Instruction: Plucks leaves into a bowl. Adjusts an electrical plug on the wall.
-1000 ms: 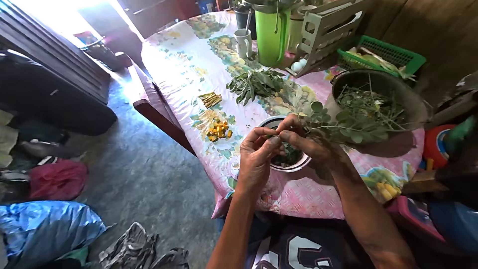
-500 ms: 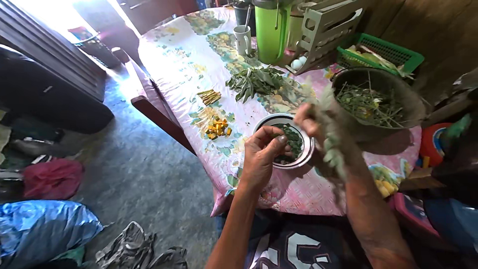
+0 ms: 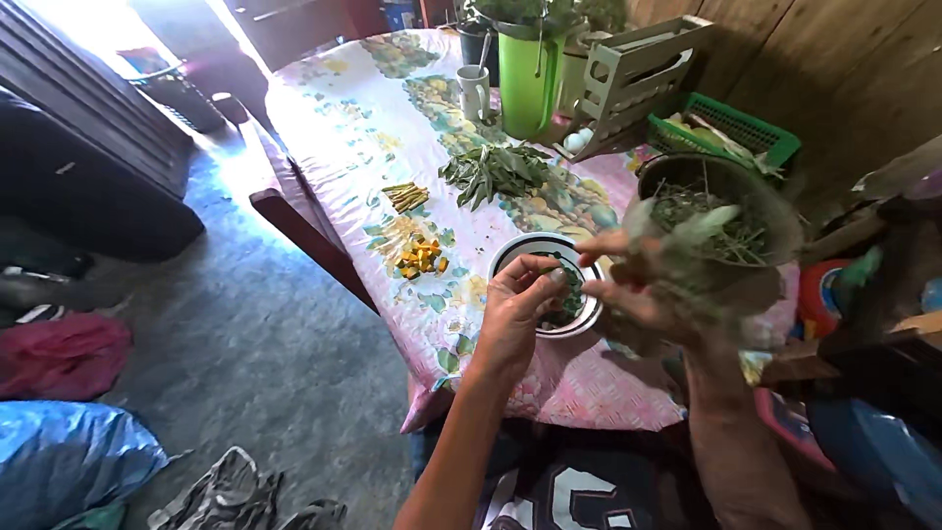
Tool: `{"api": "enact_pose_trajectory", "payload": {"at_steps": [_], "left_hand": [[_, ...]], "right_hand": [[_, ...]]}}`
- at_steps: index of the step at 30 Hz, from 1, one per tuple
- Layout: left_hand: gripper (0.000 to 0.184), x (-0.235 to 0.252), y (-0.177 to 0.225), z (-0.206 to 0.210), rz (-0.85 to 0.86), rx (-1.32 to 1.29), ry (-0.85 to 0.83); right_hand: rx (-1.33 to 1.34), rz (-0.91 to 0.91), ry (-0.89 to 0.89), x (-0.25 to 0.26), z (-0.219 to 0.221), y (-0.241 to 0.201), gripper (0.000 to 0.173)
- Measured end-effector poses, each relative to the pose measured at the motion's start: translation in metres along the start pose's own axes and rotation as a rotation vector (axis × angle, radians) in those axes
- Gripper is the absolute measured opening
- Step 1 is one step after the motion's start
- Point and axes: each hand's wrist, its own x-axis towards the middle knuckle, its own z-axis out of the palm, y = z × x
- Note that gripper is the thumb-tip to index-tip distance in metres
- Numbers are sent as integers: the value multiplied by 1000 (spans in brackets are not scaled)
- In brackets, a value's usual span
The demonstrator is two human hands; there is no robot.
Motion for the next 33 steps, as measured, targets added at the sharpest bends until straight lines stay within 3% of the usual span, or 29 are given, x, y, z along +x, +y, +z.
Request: {"api": "enact_pose_trajectory", "payload": {"at_steps": [4,8,14,20,26,33], "left_hand": [[8,-3,1,-1,24,9,20],[12,-3,3,-4,15,45,21],[16,-2,4,-12,40,163,-34],[17,-6,-4,-19,236,358,6],[9,-4,-8,-17,312,432,71],[13,-5,-13,-21,283,492,113]], "right_hand": [[-46,-175,-34,11,21,11,23],[6,-86,-52,9,24,1,19],[59,-38,-55,8,31,25,16],[310,71,-51,0,44,52,19],[409,75,-48,10,48,26,25],[390,140,-25,7,45,32,17]]}}
